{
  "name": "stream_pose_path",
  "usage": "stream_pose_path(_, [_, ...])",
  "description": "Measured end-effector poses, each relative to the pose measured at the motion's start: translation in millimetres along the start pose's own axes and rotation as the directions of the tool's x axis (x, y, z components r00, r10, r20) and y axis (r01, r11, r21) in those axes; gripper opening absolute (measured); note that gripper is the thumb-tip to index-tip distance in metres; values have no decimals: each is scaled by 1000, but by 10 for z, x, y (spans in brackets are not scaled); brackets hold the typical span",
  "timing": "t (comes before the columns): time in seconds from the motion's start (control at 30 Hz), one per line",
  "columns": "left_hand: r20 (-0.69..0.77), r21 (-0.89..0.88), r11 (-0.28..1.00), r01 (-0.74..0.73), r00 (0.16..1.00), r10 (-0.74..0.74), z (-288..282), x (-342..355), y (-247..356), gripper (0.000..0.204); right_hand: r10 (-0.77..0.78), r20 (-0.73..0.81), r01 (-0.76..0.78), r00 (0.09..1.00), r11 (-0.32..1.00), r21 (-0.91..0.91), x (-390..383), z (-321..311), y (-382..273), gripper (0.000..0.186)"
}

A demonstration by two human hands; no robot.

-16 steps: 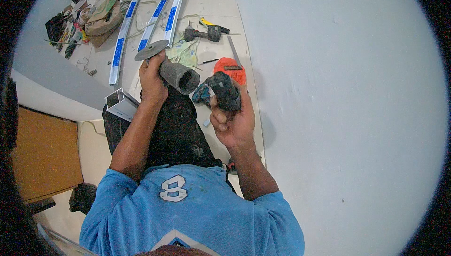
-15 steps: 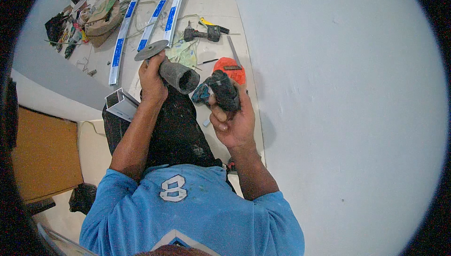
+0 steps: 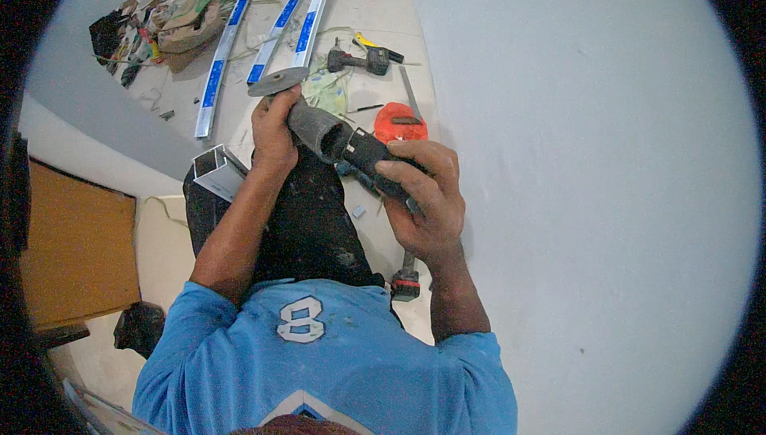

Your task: The person sits on the floor and uses a cordless drill to make holes in a white metal profile. They then switch to an angle grinder to cut and smooth the metal profile. The person handles the metal pieces and tools while working on the floor.

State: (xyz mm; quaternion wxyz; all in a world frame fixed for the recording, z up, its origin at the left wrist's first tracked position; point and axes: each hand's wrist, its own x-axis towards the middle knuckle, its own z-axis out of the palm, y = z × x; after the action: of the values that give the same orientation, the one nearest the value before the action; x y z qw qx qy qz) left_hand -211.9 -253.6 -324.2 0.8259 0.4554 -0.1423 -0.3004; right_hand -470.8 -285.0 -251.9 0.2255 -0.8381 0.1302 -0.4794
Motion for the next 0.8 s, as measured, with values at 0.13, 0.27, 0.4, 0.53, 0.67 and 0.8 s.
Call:
stream_pose_path(0.13, [26,9,999,-43,999,43,-12,-5,-5,38,-120,128,135,984,984,-117,105,-57,-48,56])
stream_pose_path(0.27, [71,68,993,-94,993,89,-22,-22,4,38,-75,205,101,976,987,-123,188,-65,-164,55])
stream_pose_path(0.4, [123,106,986,-132,985,119,-26,-56,42,39,-58,253,93,966,987,-130,223,-82,-214,73])
stream_pose_path(0.53, [172,303,940,-154,979,105,26,-134,148,41,10,212,44,977,967,-250,214,-57,-283,73])
stream_pose_path(0.67, [242,399,908,-127,970,30,-88,-167,171,48,117,270,-57,956,974,-221,163,-173,-221,72])
stream_pose_path(0.8, [161,441,895,-67,987,-5,-25,-252,59,48,30,230,26,973,972,-234,47,-148,-132,80])
